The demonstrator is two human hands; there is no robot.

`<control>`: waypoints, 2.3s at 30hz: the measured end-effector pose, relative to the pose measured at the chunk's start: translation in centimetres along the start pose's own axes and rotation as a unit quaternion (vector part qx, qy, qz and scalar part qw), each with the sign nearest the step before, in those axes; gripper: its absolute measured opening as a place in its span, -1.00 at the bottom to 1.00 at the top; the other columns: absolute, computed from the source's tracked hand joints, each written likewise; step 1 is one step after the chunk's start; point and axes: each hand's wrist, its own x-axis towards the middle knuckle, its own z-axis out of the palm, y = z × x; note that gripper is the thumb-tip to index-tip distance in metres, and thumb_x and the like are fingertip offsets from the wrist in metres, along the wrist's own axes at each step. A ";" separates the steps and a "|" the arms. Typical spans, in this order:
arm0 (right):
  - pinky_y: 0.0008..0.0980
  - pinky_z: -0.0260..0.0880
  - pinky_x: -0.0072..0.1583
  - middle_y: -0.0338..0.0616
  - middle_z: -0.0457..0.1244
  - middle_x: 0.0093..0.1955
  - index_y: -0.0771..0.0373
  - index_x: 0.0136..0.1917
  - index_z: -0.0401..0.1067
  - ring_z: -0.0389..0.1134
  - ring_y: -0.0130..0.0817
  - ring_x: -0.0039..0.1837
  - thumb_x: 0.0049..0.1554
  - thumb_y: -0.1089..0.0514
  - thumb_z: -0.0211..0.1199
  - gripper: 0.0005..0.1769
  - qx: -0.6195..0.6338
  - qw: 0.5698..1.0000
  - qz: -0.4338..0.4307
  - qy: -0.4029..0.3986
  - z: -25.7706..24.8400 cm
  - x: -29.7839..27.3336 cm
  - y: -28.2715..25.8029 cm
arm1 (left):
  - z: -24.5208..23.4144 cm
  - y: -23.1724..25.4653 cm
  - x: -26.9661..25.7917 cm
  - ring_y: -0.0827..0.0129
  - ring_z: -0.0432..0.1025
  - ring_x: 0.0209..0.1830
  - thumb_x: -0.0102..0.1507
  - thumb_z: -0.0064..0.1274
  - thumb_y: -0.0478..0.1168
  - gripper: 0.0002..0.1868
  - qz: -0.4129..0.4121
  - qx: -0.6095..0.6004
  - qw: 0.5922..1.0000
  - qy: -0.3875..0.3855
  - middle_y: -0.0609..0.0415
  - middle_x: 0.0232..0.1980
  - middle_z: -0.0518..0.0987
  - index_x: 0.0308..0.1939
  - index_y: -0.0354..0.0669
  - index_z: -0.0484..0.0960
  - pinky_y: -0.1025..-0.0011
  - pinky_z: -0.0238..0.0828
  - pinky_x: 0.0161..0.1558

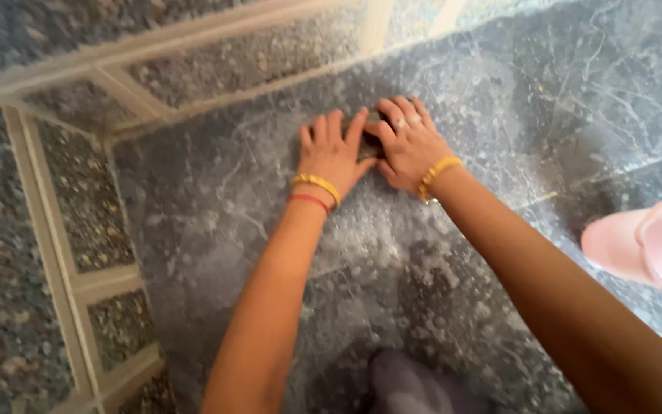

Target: The person cleans the tiled floor and wall joints by hand using a small brush and soapy water.

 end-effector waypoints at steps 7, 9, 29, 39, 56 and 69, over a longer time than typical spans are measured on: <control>0.25 -0.20 0.58 0.26 0.03 0.46 0.21 0.38 0.23 -0.06 0.27 0.56 -0.06 0.05 0.27 -0.26 0.050 0.994 0.068 -0.062 -4.0 -18.3 -5.9 | -0.4 13.7 -11.9 -0.03 0.26 0.22 0.09 0.18 0.19 -0.09 0.036 -0.081 0.996 -0.028 -0.18 0.28 0.38 0.46 0.01 0.27 -0.20 0.06 0.27; 0.31 -0.27 0.54 0.31 0.00 0.45 0.24 0.39 0.21 -0.10 0.32 0.54 -0.13 0.02 0.29 -0.18 0.071 0.988 0.083 -0.105 -5.9 -22.3 -7.7 | -0.9 16.3 -14.5 0.01 0.26 0.19 0.15 0.17 0.19 -0.09 0.075 -0.122 0.989 -0.046 -0.17 0.29 0.38 0.51 -0.03 0.26 -0.14 0.07 0.30; 0.32 -0.37 0.50 0.29 -0.10 0.53 0.11 0.46 0.18 -0.18 0.33 0.56 -0.12 -0.15 0.29 -0.09 -0.014 0.991 0.071 -0.111 -3.6 -9.6 2.7 | 0.7 8.6 2.4 0.13 0.18 0.30 0.21 0.01 0.37 -0.10 0.131 0.059 0.985 -0.098 0.00 0.27 0.36 0.48 -0.04 0.22 0.05 0.05 0.27; 0.38 -0.24 0.47 0.26 0.06 0.40 0.13 0.31 0.32 -0.02 0.29 0.47 0.14 -0.29 0.13 -0.37 0.075 0.986 -0.109 -0.104 -6.6 -23.5 -8.9 | -1.5 18.9 -21.9 -0.05 0.23 0.23 0.21 0.10 0.25 -0.06 0.017 -0.061 0.997 -0.046 -0.19 0.29 0.33 0.50 -0.16 0.19 -0.17 0.06 0.30; 0.28 -0.16 0.52 0.13 0.12 0.40 0.00 0.29 0.40 0.07 0.13 0.48 0.21 -0.33 0.06 -0.45 -0.019 0.993 -0.115 -0.027 -3.9 -19.6 -6.8 | -0.4 15.9 -18.3 -0.02 0.27 0.18 0.14 0.21 0.23 0.01 -0.015 0.004 1.000 0.020 -0.14 0.19 0.38 0.55 -0.08 0.17 -0.15 0.07 0.32; 0.13 0.09 0.38 0.10 0.16 0.38 -0.04 0.43 0.30 0.15 0.12 0.41 0.21 -0.38 0.02 -0.35 -0.021 0.993 -0.106 -0.035 -2.5 -16.9 -7.1 | -0.4 9.3 -16.5 -0.02 0.18 0.35 0.19 0.08 0.29 -0.04 0.092 -0.007 0.995 -0.050 -0.12 0.30 0.33 0.56 0.05 0.11 -0.25 -0.10 0.39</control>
